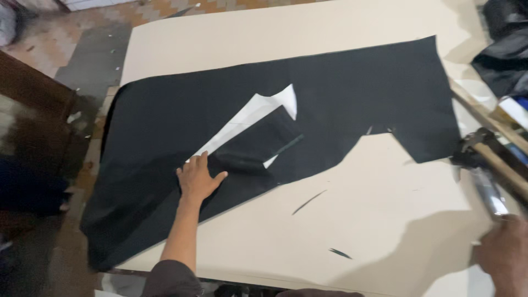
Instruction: The person measures and marks a black fabric using a ruler and chalk, then cuts along the marked lines with scissors. They remove a paper pattern and continue cutting additional fabric pieces.
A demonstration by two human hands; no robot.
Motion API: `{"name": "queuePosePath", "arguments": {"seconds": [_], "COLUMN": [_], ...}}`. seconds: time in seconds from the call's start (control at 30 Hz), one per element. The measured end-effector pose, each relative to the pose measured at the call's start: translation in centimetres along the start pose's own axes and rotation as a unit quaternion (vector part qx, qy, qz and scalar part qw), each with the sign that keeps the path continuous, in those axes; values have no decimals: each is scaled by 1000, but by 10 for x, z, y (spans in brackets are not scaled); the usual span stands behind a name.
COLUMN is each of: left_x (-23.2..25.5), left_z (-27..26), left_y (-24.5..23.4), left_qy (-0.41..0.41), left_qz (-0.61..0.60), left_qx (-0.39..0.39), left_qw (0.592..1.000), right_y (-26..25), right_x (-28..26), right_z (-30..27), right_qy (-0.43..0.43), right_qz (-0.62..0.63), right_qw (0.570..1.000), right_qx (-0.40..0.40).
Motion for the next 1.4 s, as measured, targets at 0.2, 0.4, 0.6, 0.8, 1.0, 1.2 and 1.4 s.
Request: {"name": "queuePosePath", "arguments": {"seconds": [0.2,0.4,0.6,0.8,1.0,1.2,1.4], "left_x": [5,13,34,42,60,53,43], "left_z": [-15,-108,-222,-251,-258,-250,-244], "left_y": [-37,-26,12,41,48,81,155], "left_qy": [74,178,364,248,209,247,304], "left_qz": [-221,-240,-207,-253,-197,-58,-11], "left_qx": [-99,-202,-85,-55,-138,-271,-148], "left_qw": [967,933,904,933,948,928,941], "right_y": [14,-20,-17,-57,-109,-150,-94], "right_x": [-26,-109,-167,-254,-424,-451,-368], "right_z": [4,34,58,54,10,-58,-35], "right_qy": [53,-31,-56,-134,-479,-739,-501], "right_qz": [84,47,203,355,410,-94,76], "right_qw": [995,998,966,918,725,634,645], "right_qx": [-12,-12,-149,-119,-276,-207,-572]}}
Point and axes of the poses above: each hand's wrist, its own z-axis towards the middle knuckle, its own y-axis out of the palm, x = y × z, the point moved 5 cm from there along z, towards the middle knuckle, and after that the axes turned 4 degrees about -z, right-handed, at the moved point
